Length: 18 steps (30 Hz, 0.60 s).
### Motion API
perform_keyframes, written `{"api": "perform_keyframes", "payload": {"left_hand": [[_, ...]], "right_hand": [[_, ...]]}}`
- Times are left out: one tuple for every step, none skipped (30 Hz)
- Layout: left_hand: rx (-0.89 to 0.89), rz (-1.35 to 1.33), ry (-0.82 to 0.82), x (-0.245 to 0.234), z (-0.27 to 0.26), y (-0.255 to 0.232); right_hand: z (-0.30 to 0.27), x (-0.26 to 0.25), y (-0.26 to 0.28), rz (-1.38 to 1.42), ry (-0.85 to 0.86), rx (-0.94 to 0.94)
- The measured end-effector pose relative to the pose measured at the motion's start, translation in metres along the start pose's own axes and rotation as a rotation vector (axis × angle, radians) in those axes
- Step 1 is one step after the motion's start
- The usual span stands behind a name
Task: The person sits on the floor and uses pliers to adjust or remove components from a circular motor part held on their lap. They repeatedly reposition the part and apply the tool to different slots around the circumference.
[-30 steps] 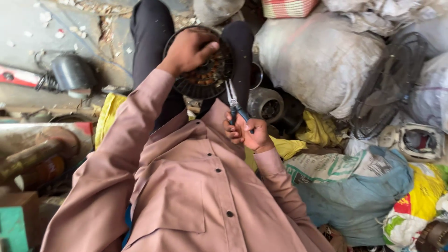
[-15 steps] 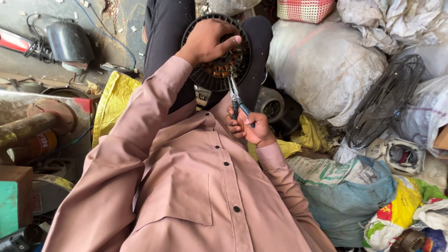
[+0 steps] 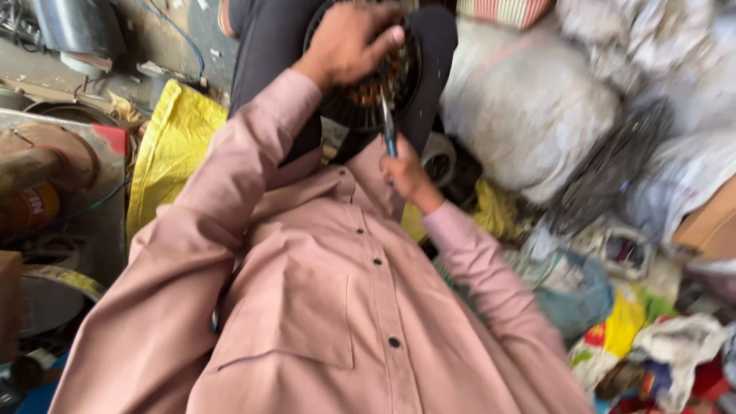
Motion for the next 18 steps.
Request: {"api": "perform_keyframes", "payload": {"left_hand": [[0.021, 0.021, -0.034, -0.004, 0.003, 0.004], [0.043, 0.042, -0.068, -0.007, 0.007, 0.009], [0.028, 0.042, -0.074, -0.01, 0.001, 0.007], [0.021, 0.033, -0.078, -0.012, -0.004, 0.006], [0.03, 0.01, -0.077, -0.007, -0.003, 0.004], [0.032, -0.003, -0.078, 0.0, -0.003, 0.002], [0.011, 0.001, -0.065, 0.0, 0.001, 0.003], [-0.011, 0.005, -0.051, 0.0, 0.004, 0.003], [-0.012, 0.012, -0.059, -0.002, 0.004, 0.005], [-0.017, 0.024, -0.048, -0.003, 0.003, 0.006], [-0.023, 0.028, -0.036, 0.001, 0.002, 0.007], [-0.024, 0.025, -0.042, 0.001, 0.002, 0.008], [-0.015, 0.015, -0.043, 0.002, 0.002, 0.008], [-0.005, 0.006, -0.045, 0.003, 0.002, 0.008], [-0.014, 0.0, -0.063, 0.005, 0.004, 0.01], [-0.01, 0.002, -0.055, 0.007, 0.005, 0.013], [-0.016, 0.008, -0.056, 0.006, 0.003, 0.017], [-0.033, 0.007, -0.082, 0.007, 0.001, 0.018]], "right_hand": [[0.007, -0.005, 0.01, -0.273, -0.139, -0.162], [0.012, -0.01, 0.021, -0.54, -0.278, -0.334], [0.005, -0.001, 0.029, -0.543, -0.264, -0.326], [-0.003, 0.006, 0.036, -0.662, -0.287, -0.361], [-0.013, 0.008, 0.044, -0.786, -0.331, -0.394], [-0.023, 0.006, 0.042, -0.792, -0.338, -0.383], [-0.024, 0.003, 0.045, -0.616, -0.253, -0.279], [-0.026, 0.0, 0.049, -0.441, -0.168, -0.173], [-0.025, -0.001, 0.049, -0.447, -0.161, -0.177], [-0.024, -0.002, 0.048, -0.31, -0.097, -0.092], [-0.026, -0.005, 0.044, -0.172, -0.039, 0.001], [-0.028, -0.004, 0.046, -0.178, -0.039, 0.005], [-0.03, -0.004, 0.048, -0.164, -0.01, 0.016], [-0.032, -0.004, 0.051, -0.149, 0.018, 0.027], [-0.035, -0.007, 0.048, -0.165, 0.024, 0.038], [-0.038, -0.008, 0.045, -0.129, 0.051, 0.041], [-0.038, -0.009, 0.043, -0.098, 0.088, 0.049], [-0.036, -0.01, 0.04, -0.12, 0.104, 0.065]]}}
Point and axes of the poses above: each hand's wrist, its own z-axis towards the middle knuckle, its own x-axis out of the palm, y = z × x, the point moved 2 cm from there along z, towards the middle knuckle, and after that the axes turned 13 degrees about -z, right-handed, at the moved point
